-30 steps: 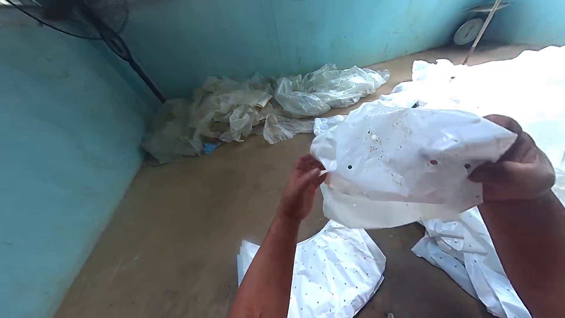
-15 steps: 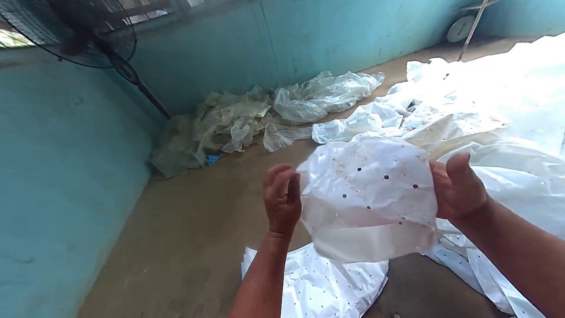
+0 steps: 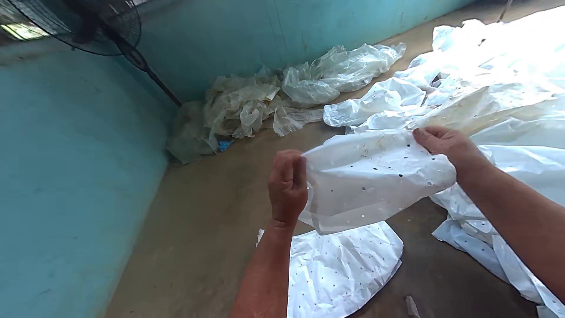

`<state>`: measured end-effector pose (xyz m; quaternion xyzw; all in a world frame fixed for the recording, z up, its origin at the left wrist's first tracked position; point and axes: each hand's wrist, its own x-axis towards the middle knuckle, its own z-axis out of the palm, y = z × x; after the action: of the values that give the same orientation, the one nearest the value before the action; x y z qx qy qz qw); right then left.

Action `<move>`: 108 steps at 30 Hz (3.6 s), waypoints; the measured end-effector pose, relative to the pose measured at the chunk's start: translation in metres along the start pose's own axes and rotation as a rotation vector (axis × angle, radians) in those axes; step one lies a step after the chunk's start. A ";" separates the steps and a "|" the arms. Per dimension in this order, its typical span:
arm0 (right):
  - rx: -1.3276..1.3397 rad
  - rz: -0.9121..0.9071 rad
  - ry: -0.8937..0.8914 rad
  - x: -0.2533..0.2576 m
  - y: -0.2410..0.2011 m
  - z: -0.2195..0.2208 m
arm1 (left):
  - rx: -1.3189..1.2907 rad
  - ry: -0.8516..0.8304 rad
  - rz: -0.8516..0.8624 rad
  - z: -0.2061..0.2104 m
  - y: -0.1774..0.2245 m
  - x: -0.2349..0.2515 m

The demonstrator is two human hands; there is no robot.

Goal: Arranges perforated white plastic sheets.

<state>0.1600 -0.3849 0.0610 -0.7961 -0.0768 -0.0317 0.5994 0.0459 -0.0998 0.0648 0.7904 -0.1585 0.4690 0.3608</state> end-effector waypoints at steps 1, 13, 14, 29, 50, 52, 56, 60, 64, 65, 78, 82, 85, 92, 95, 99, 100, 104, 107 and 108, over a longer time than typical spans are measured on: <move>-0.152 -0.129 0.019 0.003 0.001 -0.007 | 0.054 -0.022 0.029 0.002 0.004 0.000; -0.244 -0.725 -0.247 -0.036 -0.025 0.034 | -0.226 -0.218 -0.055 0.036 0.024 -0.004; -0.198 -0.676 -0.211 -0.032 -0.025 0.025 | -0.198 -0.210 -0.082 0.029 0.016 -0.007; 0.178 -0.797 0.006 -0.032 -0.042 -0.012 | 0.006 -0.192 -0.136 0.052 -0.013 -0.032; -0.563 -0.706 -0.015 -0.004 -0.023 -0.058 | 0.304 -0.425 0.075 0.003 0.002 -0.007; -0.570 -0.870 -0.148 -0.024 -0.038 -0.027 | 0.281 -0.411 0.216 0.020 0.018 -0.006; -0.448 -0.966 -0.382 -0.042 -0.025 0.029 | 0.249 -0.373 0.420 0.041 0.038 -0.003; -0.333 -0.925 -0.287 -0.032 -0.021 0.021 | 0.263 -0.193 0.093 0.002 0.021 0.006; -0.231 -0.869 -0.174 -0.028 -0.023 0.008 | -0.094 -0.147 -0.721 -0.038 0.003 0.008; -0.210 -0.871 -0.161 -0.029 -0.024 0.009 | -0.258 -0.181 -0.901 -0.037 0.000 0.007; 0.006 -0.710 -0.273 -0.014 -0.016 -0.009 | -0.558 -0.125 -0.987 -0.047 -0.017 -0.006; 0.027 -0.781 -0.378 -0.013 -0.018 -0.015 | -0.136 -0.339 -0.708 -0.059 -0.012 0.000; -0.117 -0.986 -0.382 -0.015 -0.019 -0.011 | 0.077 -0.497 -0.302 -0.054 -0.006 0.009; -0.393 -0.974 -0.144 -0.008 -0.022 -0.030 | 0.063 -0.810 -0.284 -0.042 -0.004 0.006; -0.569 -0.909 -0.167 -0.022 -0.033 -0.023 | 0.144 -0.579 -0.089 -0.025 0.019 0.013; -0.441 -1.010 -0.289 -0.057 -0.054 0.021 | -0.021 -0.324 0.204 0.027 0.064 0.016; -0.386 -1.029 -0.283 -0.058 -0.054 0.027 | -0.076 -0.282 0.212 0.031 0.069 0.017; -0.228 -1.006 -0.209 -0.040 -0.047 0.008 | -0.025 -0.273 -0.129 -0.007 0.052 0.022; -0.107 -0.974 -0.107 -0.033 -0.045 -0.010 | -0.118 -0.429 -0.684 -0.030 0.035 0.016; -0.086 -0.981 -0.087 -0.034 -0.044 -0.012 | -0.261 -0.481 -0.855 -0.031 0.032 0.014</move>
<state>0.1203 -0.3876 0.1018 -0.6910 -0.4659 -0.2800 0.4766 0.0148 -0.0986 0.0995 0.8185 0.0436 0.0604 0.5696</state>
